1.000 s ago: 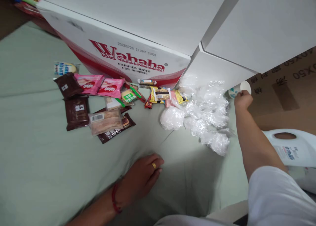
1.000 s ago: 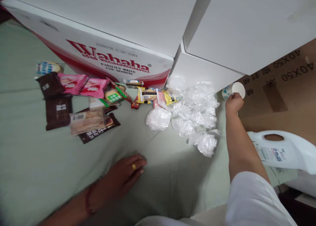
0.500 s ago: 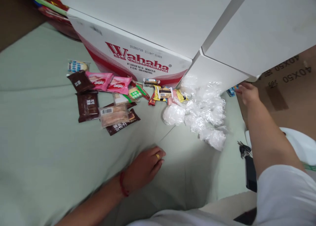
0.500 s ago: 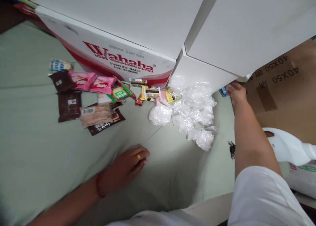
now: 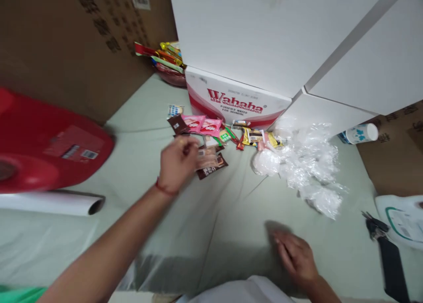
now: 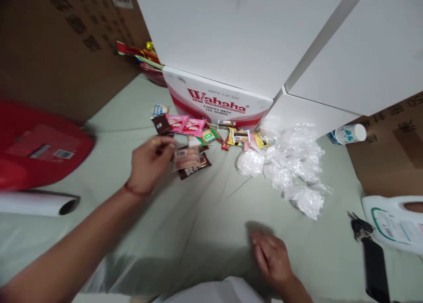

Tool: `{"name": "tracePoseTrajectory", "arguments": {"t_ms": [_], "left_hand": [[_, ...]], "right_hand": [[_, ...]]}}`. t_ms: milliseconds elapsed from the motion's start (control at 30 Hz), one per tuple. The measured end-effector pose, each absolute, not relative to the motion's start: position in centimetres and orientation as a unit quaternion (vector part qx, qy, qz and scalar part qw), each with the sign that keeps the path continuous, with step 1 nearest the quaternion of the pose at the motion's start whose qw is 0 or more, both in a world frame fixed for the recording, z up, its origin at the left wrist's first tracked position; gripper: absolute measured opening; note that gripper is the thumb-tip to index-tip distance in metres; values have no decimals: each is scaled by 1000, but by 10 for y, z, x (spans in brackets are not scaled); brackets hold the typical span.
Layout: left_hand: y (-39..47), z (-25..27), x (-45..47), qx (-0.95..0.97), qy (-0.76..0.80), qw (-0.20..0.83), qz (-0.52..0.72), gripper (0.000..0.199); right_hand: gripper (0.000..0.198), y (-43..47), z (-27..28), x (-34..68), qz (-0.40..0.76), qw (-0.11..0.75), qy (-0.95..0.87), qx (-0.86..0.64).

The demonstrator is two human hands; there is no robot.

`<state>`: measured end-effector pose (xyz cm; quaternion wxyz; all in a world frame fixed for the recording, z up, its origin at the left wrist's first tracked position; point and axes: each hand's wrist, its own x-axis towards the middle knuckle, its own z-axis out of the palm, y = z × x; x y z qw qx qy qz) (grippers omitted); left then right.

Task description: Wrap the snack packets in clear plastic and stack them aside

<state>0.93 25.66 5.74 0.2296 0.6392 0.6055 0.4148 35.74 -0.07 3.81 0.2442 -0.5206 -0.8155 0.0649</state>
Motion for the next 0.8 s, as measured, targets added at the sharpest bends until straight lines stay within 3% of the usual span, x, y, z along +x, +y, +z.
{"name": "tracePoseTrajectory", "arguments": {"t_ms": [167,300,400,600,800], "left_hand": [[392,50,-43,592,706,116,371,22],[459,57,-51,684,661,103,289,55],[494,60,-46,735,624,118,238,67],[526,48,-26,686,685,113,219,54],[486,41,-36,626,748,52,213,55]], "right_hand": [[23,-13,2,326,48,269,-789,-550],[24,-15,-2,325,18,266,-778,-569],[25,-17,-4,326,9,259,-775,-576],[27,-25,-17,336,32,210,-768,-605],[24,-30,-22,341,20,211,-767,-606]]}}
